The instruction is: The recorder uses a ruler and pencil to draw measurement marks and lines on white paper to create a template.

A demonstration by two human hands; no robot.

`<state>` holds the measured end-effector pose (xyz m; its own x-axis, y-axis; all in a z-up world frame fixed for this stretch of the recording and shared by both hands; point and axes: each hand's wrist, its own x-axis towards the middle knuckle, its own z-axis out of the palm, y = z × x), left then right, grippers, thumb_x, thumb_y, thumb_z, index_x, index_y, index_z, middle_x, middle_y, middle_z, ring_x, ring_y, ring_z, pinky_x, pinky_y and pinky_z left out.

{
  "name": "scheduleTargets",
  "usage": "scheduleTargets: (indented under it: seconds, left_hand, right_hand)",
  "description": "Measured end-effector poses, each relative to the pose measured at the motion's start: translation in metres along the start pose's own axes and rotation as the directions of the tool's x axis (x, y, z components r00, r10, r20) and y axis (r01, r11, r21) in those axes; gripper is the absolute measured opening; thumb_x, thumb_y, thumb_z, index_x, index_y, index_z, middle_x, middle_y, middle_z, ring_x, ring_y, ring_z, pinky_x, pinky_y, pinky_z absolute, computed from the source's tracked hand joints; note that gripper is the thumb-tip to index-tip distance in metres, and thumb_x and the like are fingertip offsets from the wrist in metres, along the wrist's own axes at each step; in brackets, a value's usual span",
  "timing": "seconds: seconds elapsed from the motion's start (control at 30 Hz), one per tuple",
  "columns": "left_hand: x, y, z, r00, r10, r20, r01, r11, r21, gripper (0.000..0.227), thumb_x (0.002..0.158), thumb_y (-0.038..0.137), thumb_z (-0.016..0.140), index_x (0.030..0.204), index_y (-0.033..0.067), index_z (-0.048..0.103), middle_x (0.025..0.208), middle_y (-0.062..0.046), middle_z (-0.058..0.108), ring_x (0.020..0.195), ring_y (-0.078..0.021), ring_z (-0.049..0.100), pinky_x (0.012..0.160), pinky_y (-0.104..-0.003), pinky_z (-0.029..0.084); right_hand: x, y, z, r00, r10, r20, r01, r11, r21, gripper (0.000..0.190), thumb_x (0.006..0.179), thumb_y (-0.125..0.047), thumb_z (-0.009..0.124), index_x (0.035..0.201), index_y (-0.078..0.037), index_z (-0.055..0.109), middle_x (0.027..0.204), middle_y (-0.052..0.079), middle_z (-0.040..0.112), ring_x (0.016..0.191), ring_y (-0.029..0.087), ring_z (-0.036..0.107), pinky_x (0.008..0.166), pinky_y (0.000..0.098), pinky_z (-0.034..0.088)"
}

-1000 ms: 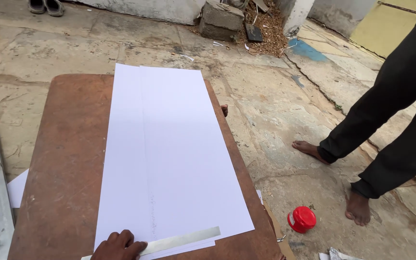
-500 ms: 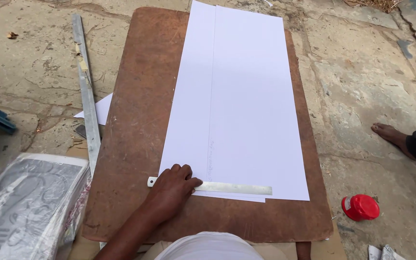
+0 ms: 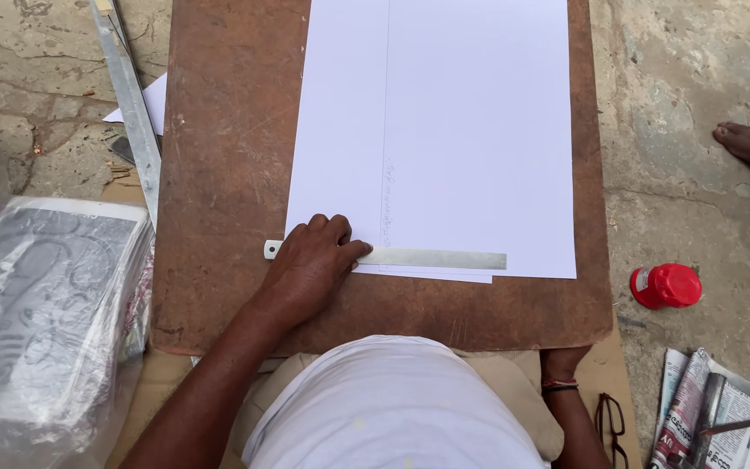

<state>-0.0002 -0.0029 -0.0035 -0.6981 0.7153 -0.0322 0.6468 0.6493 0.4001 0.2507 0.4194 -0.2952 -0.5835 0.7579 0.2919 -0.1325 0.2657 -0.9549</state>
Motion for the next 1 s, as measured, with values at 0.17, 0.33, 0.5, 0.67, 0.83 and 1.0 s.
scheduleTargets:
  seconds: [0.17,0.33,0.5,0.67,0.83,1.0]
  left_hand:
    - [0.002,-0.006,0.006,0.999,-0.019,0.026,0.018,1.000,0.017,0.029,0.088,0.011,0.070,0.115,0.0172,0.077,0.103,-0.005,0.065,0.092,-0.0212,0.057,0.083,-0.038,0.051]
    - [0.002,-0.010,0.014,0.999,0.042,-0.032,-0.041,0.998,0.042,0.029,0.087,0.011,0.070,0.114,0.0174,0.078,0.103,-0.004,0.064,0.093,-0.0196,0.057,0.082,-0.037,0.050]
    - [0.001,-0.009,0.012,0.999,0.029,-0.015,-0.029,0.999,0.029,0.029,0.088,0.010,0.069,0.115,0.0175,0.078,0.104,-0.004,0.064,0.092,-0.0193,0.056,0.081,-0.036,0.050]
    - [0.001,-0.010,0.011,0.999,0.025,-0.021,-0.025,0.999,0.028,0.028,0.087,0.012,0.069,0.113,0.0178,0.078,0.103,-0.005,0.064,0.092,-0.0194,0.056,0.083,-0.036,0.050]
    - [0.001,-0.010,0.012,0.999,0.033,-0.016,-0.032,0.999,0.022,0.029,0.089,0.011,0.068,0.115,0.0181,0.077,0.102,-0.004,0.064,0.090,-0.0186,0.056,0.083,-0.036,0.051]
    - [0.002,-0.011,0.012,0.999,0.045,-0.014,-0.045,0.998,0.034,0.031,0.087,0.010,0.069,0.115,0.0178,0.077,0.101,-0.004,0.064,0.090,-0.0191,0.055,0.081,-0.035,0.051]
  right_hand:
    - [0.014,-0.067,0.007,0.860,0.498,-0.107,-0.402,0.792,0.460,0.031,0.108,-0.019,0.052,0.137,-0.009,0.051,0.131,0.002,0.056,0.115,0.015,0.061,0.092,0.0319,0.057]
    - [0.034,-0.064,-0.042,0.977,-0.081,-0.197,0.030,0.968,-0.249,0.018,0.113,0.002,0.056,0.130,0.004,0.051,0.123,0.008,0.061,0.108,0.014,0.063,0.095,0.0270,0.057]
    - [0.046,-0.039,-0.066,0.995,0.058,0.079,0.010,0.736,-0.677,0.023,0.107,-0.009,0.066,0.125,0.005,0.063,0.119,0.022,0.069,0.110,0.030,0.067,0.092,0.0377,0.054]
    - [0.036,-0.060,-0.051,0.979,0.167,0.114,-0.016,0.629,-0.777,0.036,0.100,-0.025,0.076,0.123,0.000,0.067,0.117,0.025,0.074,0.107,0.038,0.073,0.088,0.0438,0.056]
    - [0.051,-0.074,-0.097,0.994,0.074,-0.082,-0.109,0.781,-0.615,0.020,0.105,-0.010,0.063,0.122,0.001,0.066,0.116,0.011,0.072,0.101,0.022,0.071,0.077,0.0311,0.053]
    - [0.082,-0.119,-0.107,0.995,-0.081,-0.057,0.044,0.877,-0.479,0.021,0.118,-0.009,0.045,0.128,0.001,0.061,0.129,0.008,0.067,0.110,0.017,0.067,0.086,0.0282,0.051]
